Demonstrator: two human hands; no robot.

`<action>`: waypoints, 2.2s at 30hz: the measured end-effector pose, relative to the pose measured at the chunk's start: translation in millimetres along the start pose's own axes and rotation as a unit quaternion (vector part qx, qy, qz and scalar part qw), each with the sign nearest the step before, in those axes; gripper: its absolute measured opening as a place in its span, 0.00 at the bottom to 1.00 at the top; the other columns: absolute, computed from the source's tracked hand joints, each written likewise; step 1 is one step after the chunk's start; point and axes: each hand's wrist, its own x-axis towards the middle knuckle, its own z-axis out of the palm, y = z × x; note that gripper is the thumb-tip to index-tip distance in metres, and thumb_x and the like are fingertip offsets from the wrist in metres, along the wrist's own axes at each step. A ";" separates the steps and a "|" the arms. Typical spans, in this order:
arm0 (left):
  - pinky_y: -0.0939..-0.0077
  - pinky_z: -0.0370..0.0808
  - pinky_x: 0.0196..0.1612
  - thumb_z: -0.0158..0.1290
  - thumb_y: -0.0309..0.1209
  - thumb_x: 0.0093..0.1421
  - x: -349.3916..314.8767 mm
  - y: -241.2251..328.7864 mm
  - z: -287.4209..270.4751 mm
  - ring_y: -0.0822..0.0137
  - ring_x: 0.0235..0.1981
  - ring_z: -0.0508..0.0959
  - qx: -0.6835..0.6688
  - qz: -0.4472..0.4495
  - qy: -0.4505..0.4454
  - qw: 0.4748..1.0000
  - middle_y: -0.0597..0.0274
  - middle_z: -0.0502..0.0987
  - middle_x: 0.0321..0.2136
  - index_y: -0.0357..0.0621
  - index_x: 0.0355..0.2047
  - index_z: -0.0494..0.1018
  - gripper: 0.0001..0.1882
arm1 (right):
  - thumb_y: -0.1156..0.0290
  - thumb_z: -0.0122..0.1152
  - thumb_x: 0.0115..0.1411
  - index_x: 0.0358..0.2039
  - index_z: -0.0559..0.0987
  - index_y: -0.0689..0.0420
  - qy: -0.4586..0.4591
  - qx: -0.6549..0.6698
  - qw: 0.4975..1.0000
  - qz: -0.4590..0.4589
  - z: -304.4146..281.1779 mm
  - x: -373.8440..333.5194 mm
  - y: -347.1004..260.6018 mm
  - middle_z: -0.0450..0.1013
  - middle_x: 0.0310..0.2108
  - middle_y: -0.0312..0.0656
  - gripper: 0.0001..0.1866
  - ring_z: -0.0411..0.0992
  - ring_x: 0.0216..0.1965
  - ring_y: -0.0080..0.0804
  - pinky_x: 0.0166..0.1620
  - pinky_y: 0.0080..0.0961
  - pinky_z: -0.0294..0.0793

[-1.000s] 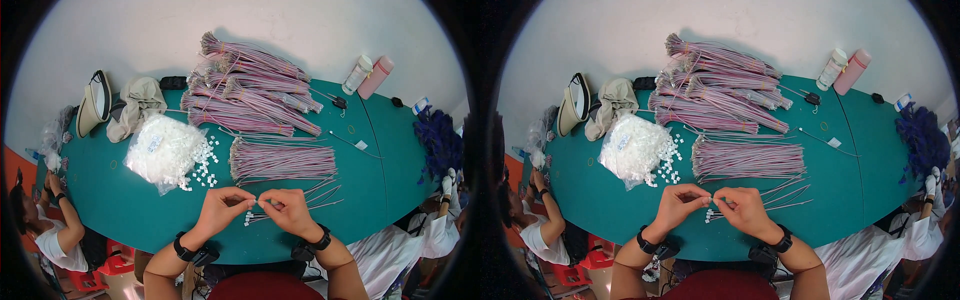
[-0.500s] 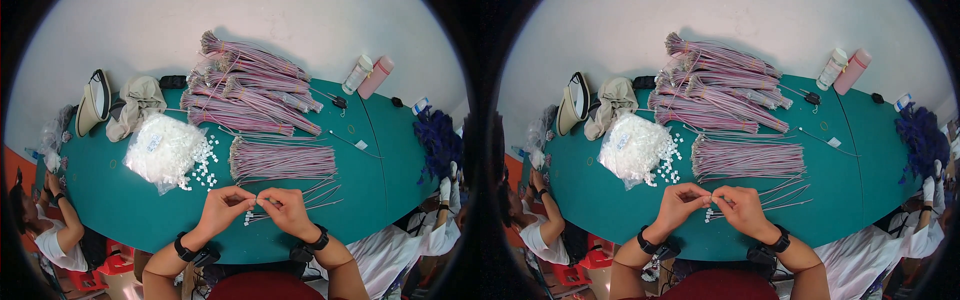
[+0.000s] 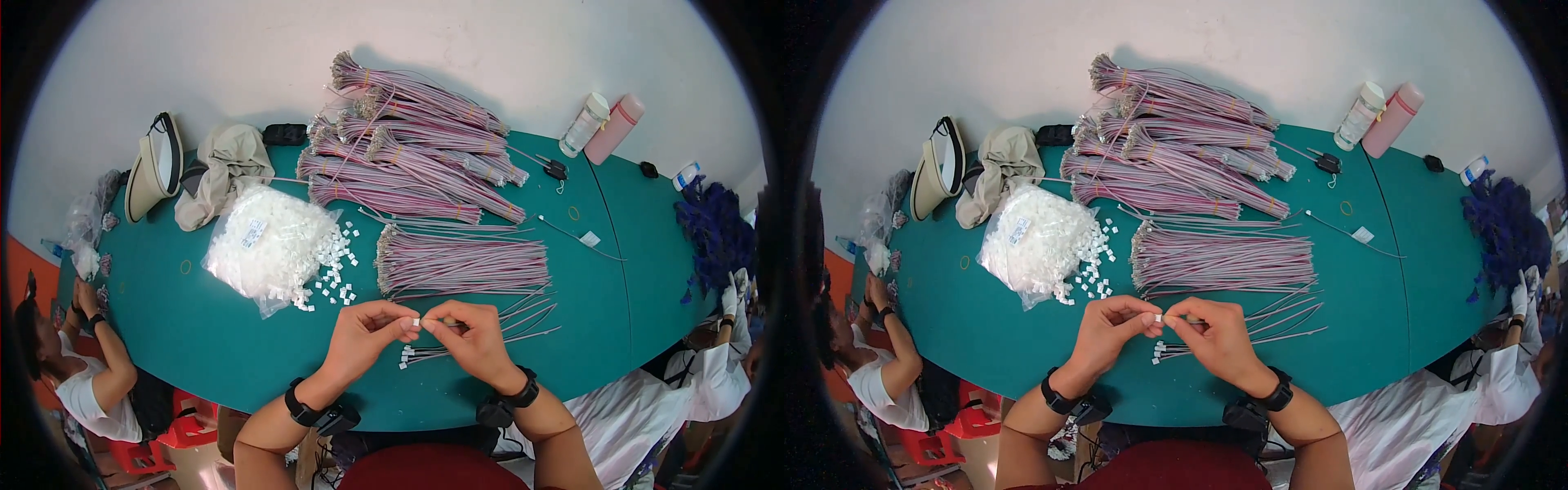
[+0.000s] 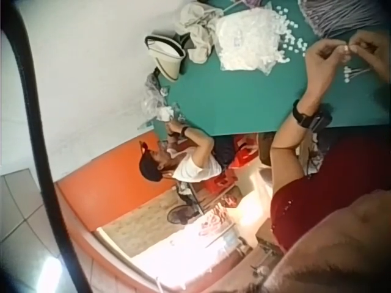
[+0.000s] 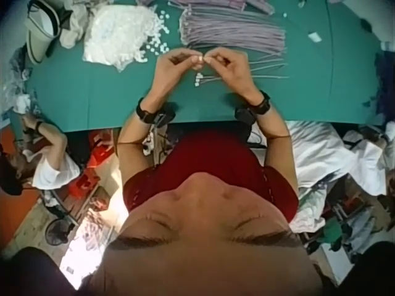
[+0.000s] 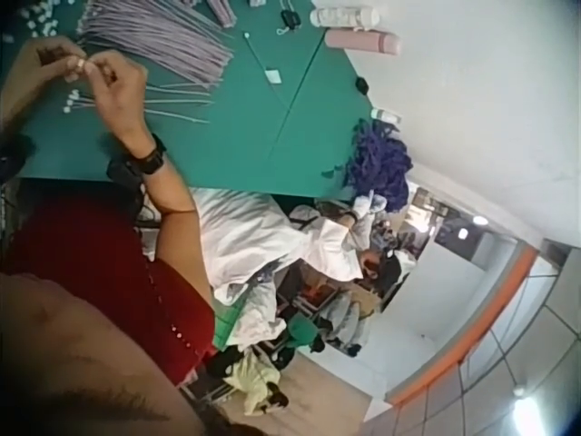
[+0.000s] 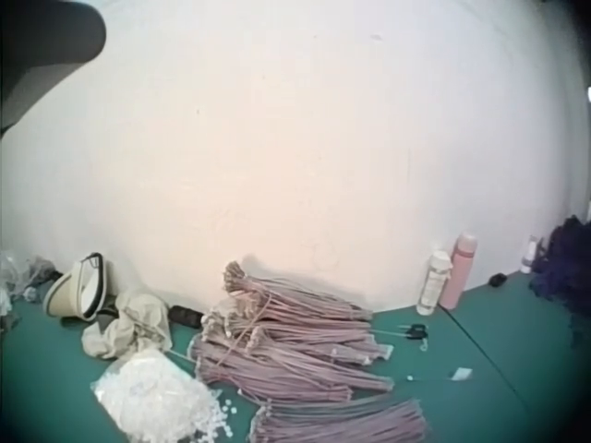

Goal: The person picks up a wire and a connector, pushes the wire into the connector by hand, and then places the assembled part onto a pile.

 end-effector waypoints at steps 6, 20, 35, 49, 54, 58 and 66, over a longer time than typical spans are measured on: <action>0.79 0.79 0.40 0.57 0.23 0.59 -2.1 -1.5 -2.6 0.71 0.34 0.81 0.008 0.007 0.001 1.000 0.57 0.81 0.33 0.32 0.39 0.77 0.08 | 0.78 0.63 0.55 0.31 0.80 0.62 -0.011 0.023 0.999 0.022 -0.3 -0.6 -1.9 0.72 0.20 0.34 0.03 0.60 0.17 0.12 0.20 0.14 0.55; 0.79 0.79 0.41 0.56 0.22 0.59 -2.7 -3.3 1.0 0.71 0.34 0.81 0.030 0.002 -0.002 1.000 0.57 0.81 0.32 0.33 0.38 0.77 0.07 | 0.77 0.63 0.55 0.30 0.80 0.62 0.012 0.013 0.999 -0.035 3.6 -0.6 0.8 0.75 0.24 0.34 0.03 0.63 0.21 0.14 0.21 0.14 0.57; 0.82 0.77 0.39 0.58 0.23 0.59 -5.3 1.7 5.4 0.75 0.33 0.79 0.034 0.021 0.013 0.999 0.62 0.80 0.31 0.36 0.36 0.77 0.06 | 0.76 0.64 0.55 0.29 0.79 0.62 -0.028 0.043 0.999 -0.001 -1.4 2.9 2.9 0.73 0.23 0.34 0.03 0.65 0.23 0.17 0.26 0.16 0.62; 0.82 0.74 0.33 0.63 0.24 0.52 -1.8 1.3 -0.1 0.75 0.29 0.78 0.324 0.022 -0.085 0.942 0.62 0.78 0.29 0.39 0.32 0.77 0.08 | 0.75 0.67 0.50 0.29 0.80 0.60 -0.177 -0.185 0.965 -0.066 -26.9 1.8 6.8 0.74 0.25 0.41 0.05 0.72 0.27 0.37 0.29 0.29 0.71; 0.77 0.73 0.30 0.63 0.25 0.49 4.2 13.0 -17.6 0.67 0.26 0.77 0.446 0.123 -0.013 0.887 0.61 0.76 0.28 0.42 0.30 0.78 0.08 | 0.74 0.66 0.49 0.29 0.80 0.60 -0.053 -0.270 0.952 -0.132 -19.6 9.3 18.6 0.73 0.27 0.41 0.06 0.72 0.30 0.41 0.33 0.33 0.72; 0.71 0.73 0.31 0.63 0.24 0.46 9.8 15.8 -47.2 0.61 0.27 0.76 0.586 0.195 0.108 0.779 0.60 0.75 0.27 0.42 0.29 0.77 0.09 | 0.73 0.65 0.49 0.30 0.79 0.59 -0.030 -0.327 0.928 -0.175 -12.7 19.0 27.5 0.72 0.30 0.41 0.07 0.72 0.33 0.41 0.36 0.33 0.72; 0.70 0.74 0.33 0.62 0.22 0.47 14.1 13.6 -46.6 0.60 0.29 0.76 0.609 0.186 0.143 0.758 0.60 0.76 0.28 0.42 0.28 0.77 0.07 | 0.73 0.64 0.50 0.30 0.78 0.59 -0.034 -0.361 0.914 -0.180 -2.5 26.5 38.9 0.71 0.30 0.41 0.07 0.70 0.34 0.40 0.38 0.34 0.71</action>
